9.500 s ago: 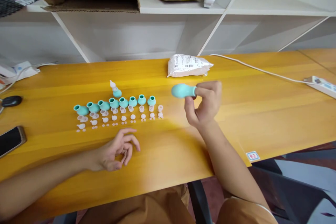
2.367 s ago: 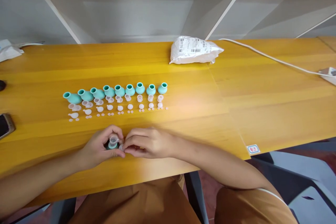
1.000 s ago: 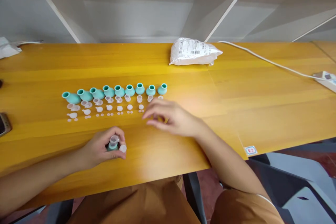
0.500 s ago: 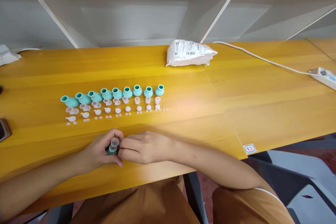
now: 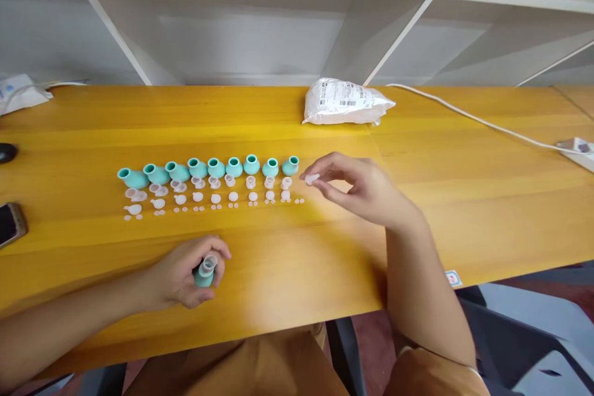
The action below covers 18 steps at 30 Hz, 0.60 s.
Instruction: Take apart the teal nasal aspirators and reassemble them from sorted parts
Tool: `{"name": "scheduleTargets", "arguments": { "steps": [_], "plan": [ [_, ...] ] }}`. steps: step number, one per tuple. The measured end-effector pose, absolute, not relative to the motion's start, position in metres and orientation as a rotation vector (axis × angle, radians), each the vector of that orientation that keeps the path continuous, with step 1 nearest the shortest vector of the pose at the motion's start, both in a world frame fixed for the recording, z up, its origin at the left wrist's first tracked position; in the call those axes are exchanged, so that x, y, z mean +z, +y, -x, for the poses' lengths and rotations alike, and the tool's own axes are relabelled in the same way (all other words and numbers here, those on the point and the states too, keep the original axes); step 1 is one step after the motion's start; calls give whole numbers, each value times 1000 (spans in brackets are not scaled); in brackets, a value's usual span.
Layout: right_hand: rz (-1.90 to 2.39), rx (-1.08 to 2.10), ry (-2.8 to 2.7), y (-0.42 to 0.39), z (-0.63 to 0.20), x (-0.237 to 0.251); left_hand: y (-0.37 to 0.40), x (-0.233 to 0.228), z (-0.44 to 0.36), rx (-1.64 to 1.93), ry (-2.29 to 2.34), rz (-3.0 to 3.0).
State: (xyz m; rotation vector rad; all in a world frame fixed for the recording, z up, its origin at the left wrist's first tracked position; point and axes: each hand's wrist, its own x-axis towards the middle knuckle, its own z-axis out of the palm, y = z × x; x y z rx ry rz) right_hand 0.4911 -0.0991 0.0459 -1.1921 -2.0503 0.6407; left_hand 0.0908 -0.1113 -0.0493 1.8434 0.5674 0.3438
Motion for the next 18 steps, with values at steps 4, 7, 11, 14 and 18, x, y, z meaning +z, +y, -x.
{"name": "scheduleTargets", "arguments": {
  "steps": [4, 7, 11, 14, 18],
  "plan": [
    [1258, 665, -2117, -76, -505, 28, -111, -51, -92, 360, 563, -1905],
    [1258, 733, -2213, -66, -498, 13, -112, -51, -94, 427, 521, -2007],
    [1292, 888, -2198, -63, -494, 7, -115, -45, -98, 443, 522, -2149],
    [1303, 953, -2186, -64, -497, 7, -116, -41, -98, 400, 547, -2195],
    [1336, 983, -2193, -66, -501, 8, -116, -34, -96, 354, 576, -2196]
  ]
}}
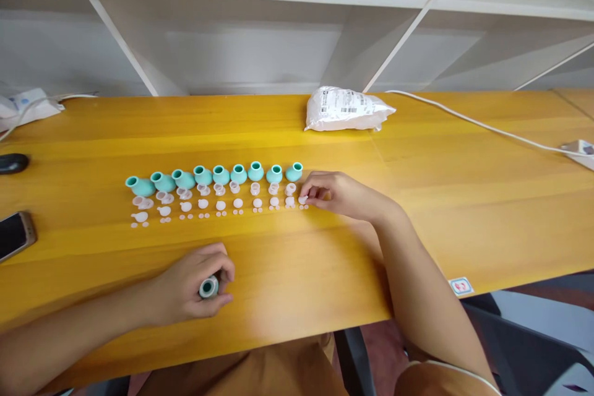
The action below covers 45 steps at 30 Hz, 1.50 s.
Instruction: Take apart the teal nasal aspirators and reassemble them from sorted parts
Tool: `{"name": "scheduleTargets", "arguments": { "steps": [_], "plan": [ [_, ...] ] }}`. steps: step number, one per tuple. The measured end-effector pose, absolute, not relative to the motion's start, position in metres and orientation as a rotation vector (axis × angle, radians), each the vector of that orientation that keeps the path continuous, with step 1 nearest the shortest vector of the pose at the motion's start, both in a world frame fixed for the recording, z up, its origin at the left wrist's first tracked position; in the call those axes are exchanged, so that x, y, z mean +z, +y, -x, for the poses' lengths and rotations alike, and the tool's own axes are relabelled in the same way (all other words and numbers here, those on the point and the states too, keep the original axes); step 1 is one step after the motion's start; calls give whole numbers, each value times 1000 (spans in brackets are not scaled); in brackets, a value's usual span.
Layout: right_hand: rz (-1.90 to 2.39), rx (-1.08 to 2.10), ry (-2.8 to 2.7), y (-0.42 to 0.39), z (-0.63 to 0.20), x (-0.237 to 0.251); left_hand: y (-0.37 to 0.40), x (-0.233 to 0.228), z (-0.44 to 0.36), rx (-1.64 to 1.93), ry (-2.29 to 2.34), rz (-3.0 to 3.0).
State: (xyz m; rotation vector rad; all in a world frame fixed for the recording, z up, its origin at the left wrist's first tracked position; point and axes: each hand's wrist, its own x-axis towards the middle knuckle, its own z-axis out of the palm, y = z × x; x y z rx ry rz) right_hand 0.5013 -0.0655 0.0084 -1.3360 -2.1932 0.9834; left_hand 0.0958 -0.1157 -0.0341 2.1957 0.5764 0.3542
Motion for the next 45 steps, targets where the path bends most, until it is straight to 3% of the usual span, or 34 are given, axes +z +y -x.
{"name": "scheduleTargets", "arguments": {
  "steps": [3, 6, 11, 19, 30, 35, 41, 43, 45],
  "plan": [
    [1329, 944, -2180, -66, -504, 11, -117, -32, -93, 398, 612, -2121],
    [1237, 634, -2115, -71, -497, 17, -119, -34, -93, 452, 574, -1976],
    [793, 404, -2141, -98, -453, 26, -119, -41, -95, 546, 418, -1835],
    [554, 594, -2309, -143, -369, -10, -114, -30, -90, 401, 359, -1945],
    [589, 804, -2231, -141, -368, -25, -117, -34, -96, 368, 507, -1403],
    [583, 1114, -2063, -145, -362, -25, -117, -33, -94, 330, 494, -1340],
    [519, 1707, -1667, -148, -358, -22, -120, -33, -90, 289, 425, -1406],
    [505, 1604, -1677, -145, -372, -13, -121, -30, -90, 261, 454, -1466],
    [552, 1303, -1712, -136, -398, 1, -121, -28, -90, 243, 502, -1562]
  ]
}}
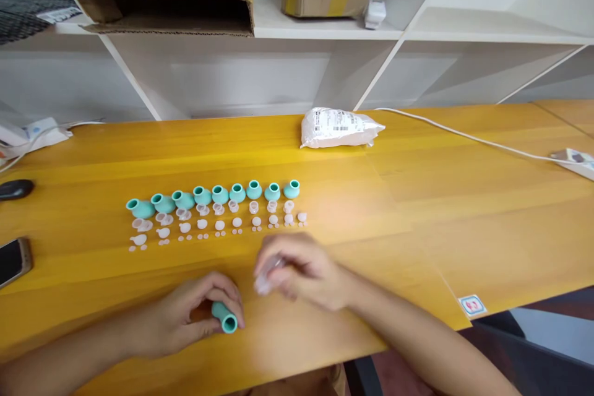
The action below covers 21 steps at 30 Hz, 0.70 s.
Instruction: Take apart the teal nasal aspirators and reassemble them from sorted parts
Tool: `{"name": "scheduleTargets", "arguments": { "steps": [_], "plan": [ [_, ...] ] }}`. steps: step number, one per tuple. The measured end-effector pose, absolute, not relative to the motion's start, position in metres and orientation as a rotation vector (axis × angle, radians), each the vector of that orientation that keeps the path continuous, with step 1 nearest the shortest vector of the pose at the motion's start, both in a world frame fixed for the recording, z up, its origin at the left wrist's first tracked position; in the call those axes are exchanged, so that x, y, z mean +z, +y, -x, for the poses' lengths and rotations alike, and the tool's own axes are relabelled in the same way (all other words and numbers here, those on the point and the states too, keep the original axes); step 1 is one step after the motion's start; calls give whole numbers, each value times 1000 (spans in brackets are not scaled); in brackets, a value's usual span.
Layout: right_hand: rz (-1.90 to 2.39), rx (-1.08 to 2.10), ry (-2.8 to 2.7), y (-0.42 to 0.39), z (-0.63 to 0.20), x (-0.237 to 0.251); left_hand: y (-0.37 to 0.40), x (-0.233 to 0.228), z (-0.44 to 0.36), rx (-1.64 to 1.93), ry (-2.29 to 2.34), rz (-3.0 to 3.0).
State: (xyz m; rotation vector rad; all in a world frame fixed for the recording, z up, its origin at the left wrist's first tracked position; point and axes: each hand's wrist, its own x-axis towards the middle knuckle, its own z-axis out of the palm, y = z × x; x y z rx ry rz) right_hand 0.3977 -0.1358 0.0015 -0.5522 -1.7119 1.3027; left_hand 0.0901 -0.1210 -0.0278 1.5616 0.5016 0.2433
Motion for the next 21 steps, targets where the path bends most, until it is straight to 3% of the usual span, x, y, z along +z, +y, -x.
{"name": "scheduleTargets", "arguments": {
  "steps": [4, 8, 21],
  "plan": [
    [901, 563, -1802, -103, -466, 27, -119, -23, -92, 216, 485, -1787],
    [1255, 270, -2017, -75, -508, 27, -118, -18, -93, 227, 448, -1927],
    [1419, 586, -2174, -66, -493, -1, -117, -23, -92, 231, 399, -1972]
  ]
}}
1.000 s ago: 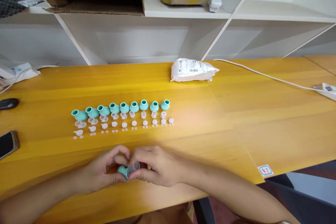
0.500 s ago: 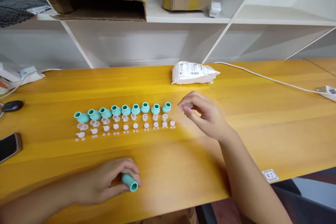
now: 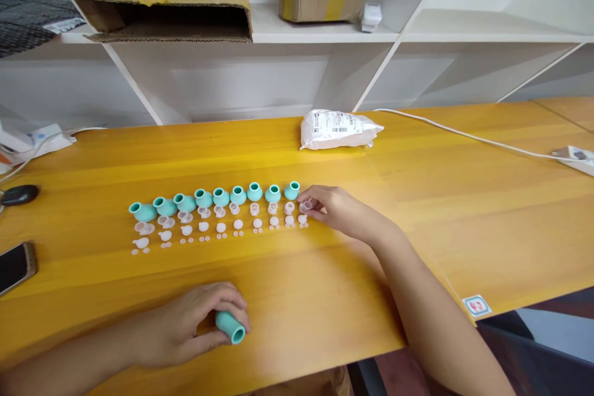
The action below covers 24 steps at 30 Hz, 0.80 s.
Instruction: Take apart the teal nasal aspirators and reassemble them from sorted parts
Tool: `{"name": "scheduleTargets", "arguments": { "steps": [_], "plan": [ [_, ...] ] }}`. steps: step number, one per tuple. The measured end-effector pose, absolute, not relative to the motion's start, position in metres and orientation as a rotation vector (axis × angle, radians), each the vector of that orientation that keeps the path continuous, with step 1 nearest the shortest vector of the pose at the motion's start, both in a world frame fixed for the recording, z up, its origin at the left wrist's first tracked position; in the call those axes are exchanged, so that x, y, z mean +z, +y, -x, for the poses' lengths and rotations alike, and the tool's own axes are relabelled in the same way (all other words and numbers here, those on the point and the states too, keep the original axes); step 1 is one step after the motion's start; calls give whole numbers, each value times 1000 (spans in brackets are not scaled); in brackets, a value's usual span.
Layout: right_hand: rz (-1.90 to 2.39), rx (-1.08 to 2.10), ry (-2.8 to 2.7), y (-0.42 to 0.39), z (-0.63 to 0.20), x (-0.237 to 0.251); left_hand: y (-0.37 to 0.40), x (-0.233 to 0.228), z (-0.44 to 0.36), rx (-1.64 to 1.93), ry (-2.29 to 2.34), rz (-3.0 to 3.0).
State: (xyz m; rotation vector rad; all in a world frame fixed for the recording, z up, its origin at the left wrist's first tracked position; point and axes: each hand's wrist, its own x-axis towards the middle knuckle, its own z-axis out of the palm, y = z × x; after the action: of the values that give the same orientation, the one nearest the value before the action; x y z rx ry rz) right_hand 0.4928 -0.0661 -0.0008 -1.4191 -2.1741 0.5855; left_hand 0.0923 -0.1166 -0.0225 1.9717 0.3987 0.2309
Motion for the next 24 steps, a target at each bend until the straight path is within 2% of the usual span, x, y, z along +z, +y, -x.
{"name": "scheduleTargets", "arguments": {
  "steps": [5, 9, 11, 12, 16, 20, 24],
  "plan": [
    [1437, 638, -2133, -68, -501, 3, -119, -26, -91, 243, 464, -1916],
    [1432, 281, -2041, -76, -504, 20, -119, -35, -93, 357, 562, -1720],
    [1312, 229, -2003, -85, -493, 29, -118, -39, -95, 438, 572, -1614],
    [1211, 299, -2023, -91, -482, 32, -117, -41, -96, 453, 576, -1576],
    [697, 942, -2249, -119, -422, 20, -113, -48, -97, 495, 595, -1495],
    [494, 1002, -2250, -135, -380, -3, -111, -55, -95, 510, 551, -1519],
    [599, 1099, -2189, -134, -376, -5, -111, -56, -95, 509, 516, -1575]
  ]
}}
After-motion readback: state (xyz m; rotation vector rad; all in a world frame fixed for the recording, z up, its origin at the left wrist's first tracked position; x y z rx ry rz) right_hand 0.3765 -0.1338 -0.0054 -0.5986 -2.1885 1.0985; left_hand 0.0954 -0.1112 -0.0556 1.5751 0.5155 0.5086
